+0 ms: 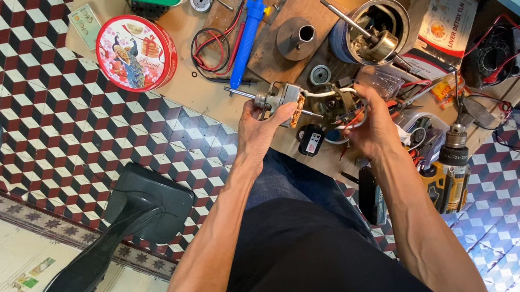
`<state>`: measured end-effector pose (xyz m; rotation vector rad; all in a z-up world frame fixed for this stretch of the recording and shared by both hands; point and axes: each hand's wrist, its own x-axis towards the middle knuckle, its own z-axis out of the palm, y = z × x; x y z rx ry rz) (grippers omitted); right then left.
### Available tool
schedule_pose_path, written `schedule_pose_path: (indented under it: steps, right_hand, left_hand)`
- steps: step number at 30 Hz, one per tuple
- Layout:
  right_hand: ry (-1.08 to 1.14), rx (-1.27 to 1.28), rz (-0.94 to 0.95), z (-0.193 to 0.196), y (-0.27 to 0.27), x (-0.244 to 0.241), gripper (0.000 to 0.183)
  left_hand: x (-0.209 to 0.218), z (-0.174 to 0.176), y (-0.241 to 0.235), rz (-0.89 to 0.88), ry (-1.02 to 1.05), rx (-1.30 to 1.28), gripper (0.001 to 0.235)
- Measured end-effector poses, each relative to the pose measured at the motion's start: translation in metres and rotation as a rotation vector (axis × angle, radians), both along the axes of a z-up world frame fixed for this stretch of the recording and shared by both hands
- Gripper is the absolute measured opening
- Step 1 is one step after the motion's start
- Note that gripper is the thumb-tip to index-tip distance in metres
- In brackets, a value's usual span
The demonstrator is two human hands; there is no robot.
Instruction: The person disassembles a small motor, inspects the internal components, and uses a power drill to rotate the shaft. They then reassemble the motor, apply lubricant, and test the rotation by hand.
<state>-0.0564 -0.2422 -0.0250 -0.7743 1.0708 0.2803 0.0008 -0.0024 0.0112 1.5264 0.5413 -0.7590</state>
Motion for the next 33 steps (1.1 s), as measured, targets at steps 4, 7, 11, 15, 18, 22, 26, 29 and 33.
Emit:
schedule_pose_path:
  steps: [4,7,11,15,18,22,26,29,33]
  right_hand:
    - [-0.054,-0.011,0.002,0.023,0.006,-0.012,0.045]
    - [-0.096,0.079,-0.076,0.035,0.016,-0.016,0.042]
    - [-0.167,0.148,-0.165,0.048,0.032,-0.020,0.037]
    - [-0.181,0.143,-0.242,0.058,0.044,-0.023,0.037]
    - [-0.258,0.150,-0.241,0.060,0.050,-0.026,0.038]
    - [-0.214,0.094,-0.283,0.057,0.054,-0.029,0.038]
    - [-0.285,0.062,-0.255,0.057,0.056,-0.033,0.039]
    - [-0.265,0.033,-0.270,0.060,0.060,-0.036,0.039]
    - [-0.321,0.035,-0.226,0.068,0.062,-0.036,0.038]
  left_hand:
    - [-0.004,0.017,-0.011,0.083,-0.096,-0.065,0.095]
    - [-0.009,0.026,-0.018,0.145,-0.155,-0.082,0.091]
    - [-0.015,0.032,-0.021,0.198,-0.155,-0.063,0.085]
    - [-0.019,0.034,-0.021,0.228,-0.186,-0.062,0.083]
    - [-0.022,0.035,-0.019,0.239,-0.194,-0.085,0.083]
    - [-0.026,0.038,-0.018,0.237,-0.209,-0.087,0.082]
    - [-0.028,0.042,-0.018,0.229,-0.217,-0.120,0.083]
    - [-0.028,0.044,-0.019,0.215,-0.196,-0.112,0.082]
    - [-0.029,0.047,-0.017,0.236,-0.224,-0.146,0.080]
